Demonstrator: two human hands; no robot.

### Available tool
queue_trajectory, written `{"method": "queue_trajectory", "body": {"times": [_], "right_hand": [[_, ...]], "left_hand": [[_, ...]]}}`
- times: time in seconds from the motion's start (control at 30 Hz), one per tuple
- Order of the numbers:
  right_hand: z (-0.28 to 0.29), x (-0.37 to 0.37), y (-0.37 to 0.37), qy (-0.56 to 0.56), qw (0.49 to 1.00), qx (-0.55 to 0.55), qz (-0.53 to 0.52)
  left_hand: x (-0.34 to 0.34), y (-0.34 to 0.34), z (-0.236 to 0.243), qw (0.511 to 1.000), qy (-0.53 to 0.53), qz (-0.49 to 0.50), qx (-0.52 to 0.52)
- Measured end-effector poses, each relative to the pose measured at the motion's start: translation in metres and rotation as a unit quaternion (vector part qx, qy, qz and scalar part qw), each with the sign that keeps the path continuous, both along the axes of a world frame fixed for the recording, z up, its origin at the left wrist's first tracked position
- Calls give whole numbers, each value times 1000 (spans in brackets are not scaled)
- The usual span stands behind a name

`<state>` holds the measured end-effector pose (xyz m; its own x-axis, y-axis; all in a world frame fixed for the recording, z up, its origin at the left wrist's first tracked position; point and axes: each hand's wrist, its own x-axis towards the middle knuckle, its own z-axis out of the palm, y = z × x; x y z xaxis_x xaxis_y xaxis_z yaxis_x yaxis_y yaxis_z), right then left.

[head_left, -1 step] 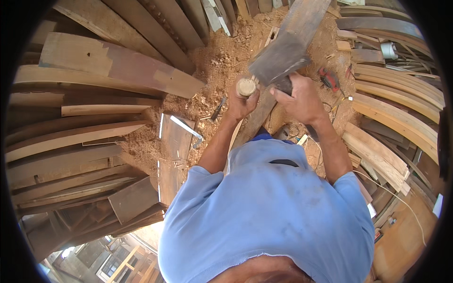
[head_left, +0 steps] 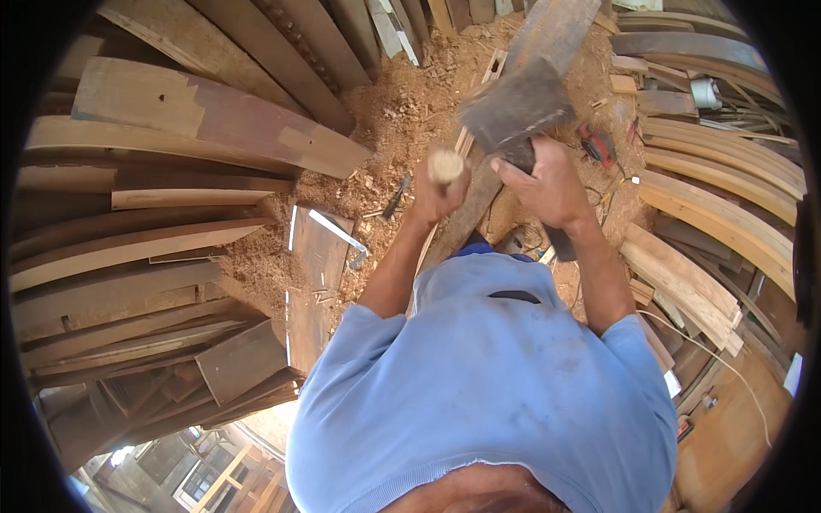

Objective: The person uses a chisel and a wooden mallet to carve a groove into a long wooden plank. They repeatedly strike the chisel to remove wood chips, occasionally pausing to inspect the work or reposition the plank. Another person briefly enters the frame to assist with moving the wood.

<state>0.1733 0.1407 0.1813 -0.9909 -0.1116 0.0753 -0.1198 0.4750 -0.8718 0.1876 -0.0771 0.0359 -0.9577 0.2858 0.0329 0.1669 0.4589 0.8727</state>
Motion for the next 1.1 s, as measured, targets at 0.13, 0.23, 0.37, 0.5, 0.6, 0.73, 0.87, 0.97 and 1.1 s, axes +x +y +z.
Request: {"method": "queue_trajectory", "body": {"times": [0.13, 0.23, 0.37, 0.5, 0.6, 0.73, 0.87, 0.97, 1.1], "right_hand": [[-1, 14, 14, -91, 986, -123, -62], [-4, 20, 22, -127, 974, -174, -73], [-8, 27, 18, -121, 961, -232, -83], [-4, 31, 16, -108, 964, -236, -61], [12, 35, 15, -70, 970, -225, -60], [31, 36, 14, -22, 977, -204, -57], [31, 36, 17, -2, 985, -162, -55], [39, 35, 11, 10, 984, -171, -50], [45, 34, 8, 6, 985, -160, -61]], "left_hand": [[81, -20, 5, 991, 83, 11, 108], [111, -30, 8, 992, 77, 26, 96], [102, -23, 7, 990, 73, 50, 110], [41, -1, 32, 961, -27, 153, 228], [-10, 9, 79, 933, -98, 165, 305], [-54, -4, 71, 989, 131, 65, 20], [-59, -1, 64, 986, 16, 88, 143], [-59, 2, 52, 972, -4, 98, 214], [-63, 1, 48, 979, 2, 87, 182]]}}
